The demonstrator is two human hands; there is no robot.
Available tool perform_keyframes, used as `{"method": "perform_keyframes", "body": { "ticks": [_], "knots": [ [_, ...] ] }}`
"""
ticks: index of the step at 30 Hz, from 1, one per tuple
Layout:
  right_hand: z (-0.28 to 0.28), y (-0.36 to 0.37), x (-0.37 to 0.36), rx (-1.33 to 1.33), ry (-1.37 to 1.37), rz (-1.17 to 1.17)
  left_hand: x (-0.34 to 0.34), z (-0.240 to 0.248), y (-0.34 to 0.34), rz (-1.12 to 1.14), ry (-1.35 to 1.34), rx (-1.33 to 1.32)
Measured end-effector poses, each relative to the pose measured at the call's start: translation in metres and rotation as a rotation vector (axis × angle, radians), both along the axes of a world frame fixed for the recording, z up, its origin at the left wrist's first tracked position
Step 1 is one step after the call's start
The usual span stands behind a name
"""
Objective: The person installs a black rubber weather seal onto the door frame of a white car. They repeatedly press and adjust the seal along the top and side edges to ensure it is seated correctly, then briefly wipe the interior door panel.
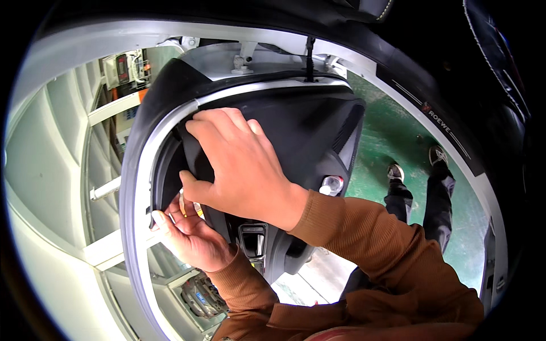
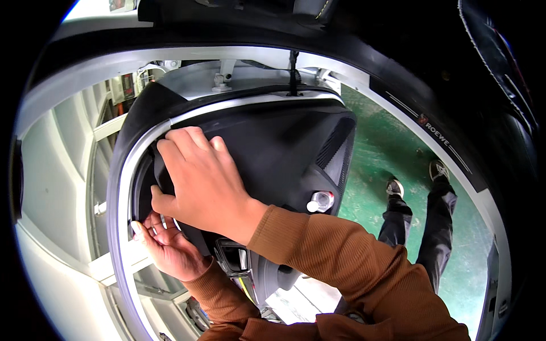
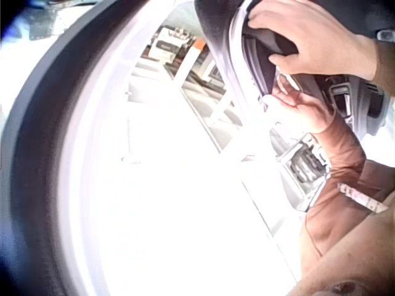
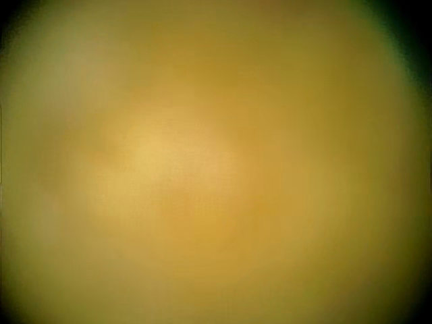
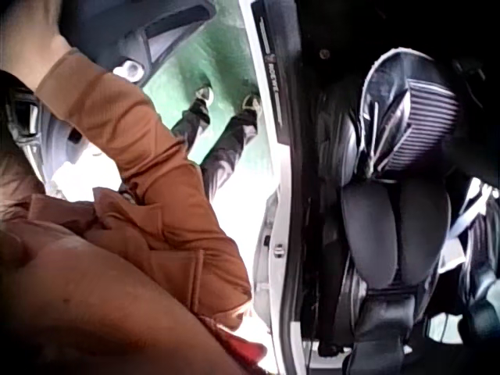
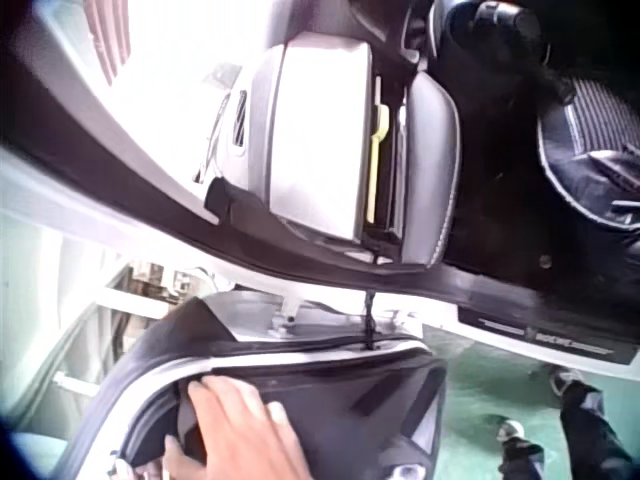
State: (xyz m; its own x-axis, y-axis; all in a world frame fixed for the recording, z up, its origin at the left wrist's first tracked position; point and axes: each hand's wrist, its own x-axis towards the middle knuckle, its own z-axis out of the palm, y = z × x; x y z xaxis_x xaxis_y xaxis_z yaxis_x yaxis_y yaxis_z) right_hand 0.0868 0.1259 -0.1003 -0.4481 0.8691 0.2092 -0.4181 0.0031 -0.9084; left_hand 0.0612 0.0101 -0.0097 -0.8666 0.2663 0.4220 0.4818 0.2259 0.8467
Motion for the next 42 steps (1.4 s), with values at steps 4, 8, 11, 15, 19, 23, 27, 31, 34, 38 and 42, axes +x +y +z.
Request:
{"method": "perform_keyframes", "body": {
  "ticks": [4, 8, 11, 15, 19, 23, 27, 31, 34, 38, 42],
  "knots": [
    [0.000, 0.002, 0.000, -0.007, 0.010, 0.022, -0.001, 0.002, -0.004, -0.054, -0.017, 0.006],
    [0.000, 0.004, -0.001, -0.015, 0.025, 0.034, -0.005, 0.000, -0.006, -0.040, 0.071, -0.013],
    [0.000, 0.005, -0.001, -0.015, 0.023, 0.055, -0.003, 0.001, -0.002, -0.028, 0.104, -0.040],
    [-0.001, 0.002, -0.003, -0.004, 0.037, 0.025, 0.000, 0.003, -0.003, 0.005, 0.045, -0.008],
    [0.002, 0.003, -0.002, 0.026, 0.045, -0.002, 0.003, 0.002, 0.010, 0.020, 0.040, -0.022],
    [0.003, 0.009, -0.001, 0.104, 0.021, 0.002, -0.002, 0.003, 0.003, -0.010, 0.060, -0.037],
    [0.007, 0.013, 0.002, 0.157, -0.028, -0.023, -0.005, 0.001, 0.001, -0.005, 0.053, 0.013],
    [0.013, 0.010, 0.004, 0.185, -0.080, -0.022, -0.004, 0.006, 0.001, 0.010, 0.010, 0.008],
    [0.018, 0.013, 0.004, 0.239, -0.092, -0.004, -0.009, 0.008, 0.002, -0.040, -0.035, 0.040],
    [0.016, 0.016, 0.003, 0.325, -0.108, 0.011, -0.006, 0.008, 0.005, -0.062, -0.105, 0.134],
    [0.016, 0.013, 0.002, 0.327, -0.099, 0.066, -0.014, 0.010, -0.007, -0.156, -0.175, 0.080]
  ]
}}
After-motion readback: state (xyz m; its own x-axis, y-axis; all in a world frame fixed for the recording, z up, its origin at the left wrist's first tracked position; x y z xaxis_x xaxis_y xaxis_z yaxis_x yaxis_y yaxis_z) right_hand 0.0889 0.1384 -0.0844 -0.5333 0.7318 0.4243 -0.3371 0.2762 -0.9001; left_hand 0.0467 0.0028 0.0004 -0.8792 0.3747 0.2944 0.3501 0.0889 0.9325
